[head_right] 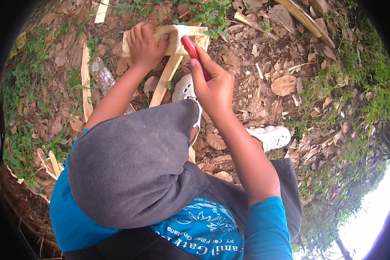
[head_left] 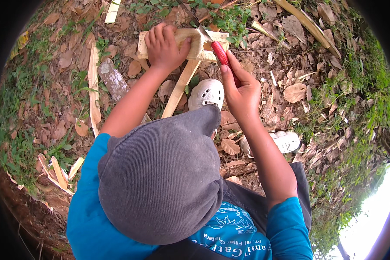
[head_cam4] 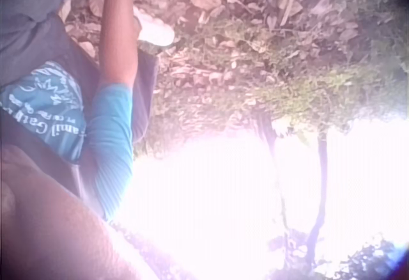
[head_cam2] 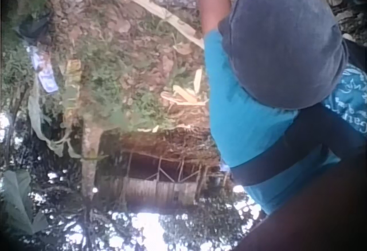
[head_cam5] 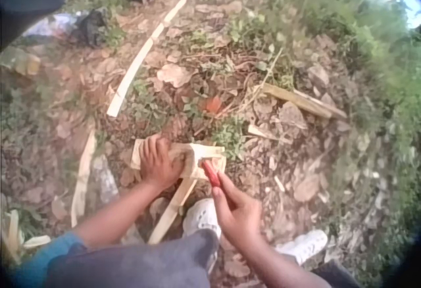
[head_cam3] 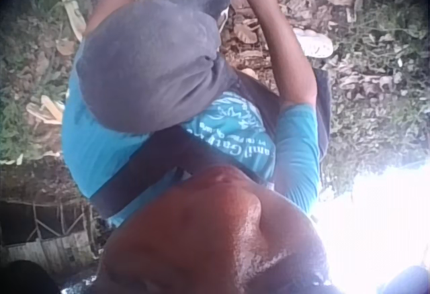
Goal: The person sits on the ground and uses a red-handled knife to carve a rectangular wooden block. They hold the wood steady with their left hand and make repeated cutting motions with the knife in their right hand, removing shavings and shaping the block.
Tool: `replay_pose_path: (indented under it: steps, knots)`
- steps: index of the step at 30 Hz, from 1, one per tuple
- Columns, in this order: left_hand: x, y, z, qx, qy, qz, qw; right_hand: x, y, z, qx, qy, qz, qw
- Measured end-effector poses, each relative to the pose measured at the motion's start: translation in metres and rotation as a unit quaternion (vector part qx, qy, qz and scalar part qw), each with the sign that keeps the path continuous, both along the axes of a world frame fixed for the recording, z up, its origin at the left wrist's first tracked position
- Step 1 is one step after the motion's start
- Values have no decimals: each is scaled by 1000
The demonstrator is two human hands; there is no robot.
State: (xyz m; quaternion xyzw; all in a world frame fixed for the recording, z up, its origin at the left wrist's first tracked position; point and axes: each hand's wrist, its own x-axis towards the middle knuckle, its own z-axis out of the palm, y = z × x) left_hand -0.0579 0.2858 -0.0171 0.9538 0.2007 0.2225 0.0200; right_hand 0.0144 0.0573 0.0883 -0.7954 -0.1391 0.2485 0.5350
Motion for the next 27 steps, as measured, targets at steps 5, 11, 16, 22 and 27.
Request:
replay_pose_path:
  steps: [5, 11, 16, 22, 27]
  knots:
    - [0, -1, 1, -14, 2, 8, 1000, 2, 1, -1, -31, -22, 33, 999]
    - [-1, 1, -4, -14, -16, 13, 1000, -20, -73, 33, -105, -8, 72, 992]
    - [-4, 2, -6, -21, -25, 8, 999, -42, -156, 106, -153, 34, 101, 982]
    - [-1, 0, 2, -34, -13, -8, 999, -38, -140, 134, -160, 96, 74, 980]
    - [7, 3, 8, 1, -44, -12, 999, -25, -116, 117, -114, 110, 18, 987]
